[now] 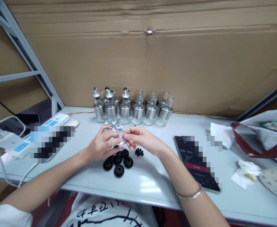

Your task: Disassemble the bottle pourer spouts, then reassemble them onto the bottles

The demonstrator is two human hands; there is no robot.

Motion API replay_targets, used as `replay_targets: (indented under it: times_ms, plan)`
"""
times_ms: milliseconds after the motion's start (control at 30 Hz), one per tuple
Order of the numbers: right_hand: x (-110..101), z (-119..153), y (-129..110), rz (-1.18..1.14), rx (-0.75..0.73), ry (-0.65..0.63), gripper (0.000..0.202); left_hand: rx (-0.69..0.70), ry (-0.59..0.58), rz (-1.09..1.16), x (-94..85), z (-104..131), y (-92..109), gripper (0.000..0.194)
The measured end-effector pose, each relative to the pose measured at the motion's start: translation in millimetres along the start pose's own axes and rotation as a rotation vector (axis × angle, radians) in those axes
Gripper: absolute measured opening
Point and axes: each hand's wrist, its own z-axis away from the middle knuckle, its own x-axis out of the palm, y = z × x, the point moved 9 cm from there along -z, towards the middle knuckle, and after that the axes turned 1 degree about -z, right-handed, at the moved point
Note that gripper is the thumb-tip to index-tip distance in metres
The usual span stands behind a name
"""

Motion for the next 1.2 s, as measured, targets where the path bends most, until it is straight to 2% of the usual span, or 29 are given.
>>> replay_targets:
  times_ms: [133, 200, 267, 367, 500, 667, 800, 1000, 1200]
  plan:
    - [-21.7, 1.3, -2.2, 0.575, -0.059, 0.067, 0.01, -0.001, -0.019, 0.011, 0.6, -0.3, 0.9, 0.021]
    - [-35.4, 2.1, 4.3, 0.799, -0.014, 0.123, 0.008, -0.012, -0.027, 0.01, 1.2, 0.1, -0.1, 0.019]
    - [-44.8, 2.6, 13.5, 0.908, 0.053, 0.134, 0.009, -0.025, -0.046, 0.011, 2.5, 0.2, -1.3, 0.017]
    - [-46.3, 2.3, 24.1, 0.933, 0.107, 0.071, 0.011, -0.014, -0.038, 0.02, 0.9, -1.0, -0.2, 0.018]
    - [-43.7, 0.7, 25.8, 0.911, 0.125, 0.04, 0.013, 0.039, 0.049, 0.031, -8.0, -4.5, 4.8, 0.021]
    - [-46.8, 0.0, 18.9, 0.962, 0.109, 0.094, 0.018, 0.056, 0.094, 0.015, -12.5, -7.0, 6.1, 0.019]
    - [-47.0, -0.6, 25.5, 0.947, 0.159, 0.07, 0.016, 0.059, 0.094, 0.012, -12.6, -6.9, 6.3, 0.019]
    - [-51.4, -2.4, 18.8, 1.077, 0.103, 0.178, 0.022, 0.061, 0.097, 0.015, -13.3, -6.3, 6.6, 0.019]
    - [-48.9, -2.1, 25.0, 0.993, 0.142, 0.139, 0.007, 0.058, 0.097, 0.014, -13.0, -5.7, 6.0, 0.019]
